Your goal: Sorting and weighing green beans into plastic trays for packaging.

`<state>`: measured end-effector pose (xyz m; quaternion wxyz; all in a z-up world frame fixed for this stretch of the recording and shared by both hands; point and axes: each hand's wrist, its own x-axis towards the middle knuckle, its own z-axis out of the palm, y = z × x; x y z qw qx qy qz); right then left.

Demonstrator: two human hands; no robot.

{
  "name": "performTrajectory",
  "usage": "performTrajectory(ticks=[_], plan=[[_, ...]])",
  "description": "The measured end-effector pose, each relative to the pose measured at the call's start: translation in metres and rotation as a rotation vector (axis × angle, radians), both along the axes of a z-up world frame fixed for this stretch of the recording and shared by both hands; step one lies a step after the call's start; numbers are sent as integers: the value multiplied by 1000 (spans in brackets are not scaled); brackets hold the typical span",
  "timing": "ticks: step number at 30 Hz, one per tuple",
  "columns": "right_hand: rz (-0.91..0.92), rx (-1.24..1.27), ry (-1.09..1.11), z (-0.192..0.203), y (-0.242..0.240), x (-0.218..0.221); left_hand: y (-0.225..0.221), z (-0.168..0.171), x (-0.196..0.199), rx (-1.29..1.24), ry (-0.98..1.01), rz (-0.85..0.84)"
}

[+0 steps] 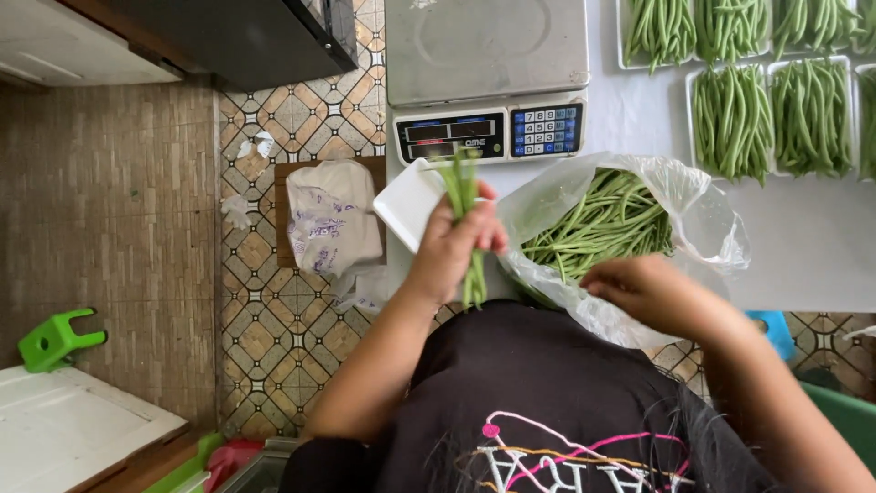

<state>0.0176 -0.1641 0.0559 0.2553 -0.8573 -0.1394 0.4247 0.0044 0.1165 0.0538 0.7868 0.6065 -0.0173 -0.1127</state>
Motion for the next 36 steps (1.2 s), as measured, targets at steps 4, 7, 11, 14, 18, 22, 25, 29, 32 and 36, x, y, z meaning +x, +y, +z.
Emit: performTrajectory(ticks=[4, 7, 11, 14, 18, 22, 25, 29, 32, 36], plan=[[265, -336, -413, -158, -51, -38, 8, -9, -11, -183, 71, 178], [452, -595, -495, -187, -64, -52, 3, -11, -11, -221, 84, 191], [59, -410, -417, -191, -75, -41, -5, -10, -11, -243, 61, 140], [-371, -23, -636, -185, -89, -22, -4, -18, -10, -237, 35, 96], [-858, 222, -514, -119, -82, -12, -5, -15, -10, -227, 35, 57], [-1032, 593, -491, -126, -54, -24, -8, -17, -13, -235, 32, 46], [-1372, 532, -196, -154, -28, -42, -11, -17, -16, -247, 47, 72], [-1632, 412, 60, -232, -26, -62, -9, -23, -19, -261, 55, 76], [-1647, 336, 61, -247, -24, -61, -8, -28, -21, -273, 55, 86], [-1625, 217, -94, -335, -36, -41, -12, -13, -21, -163, 45, 120]])
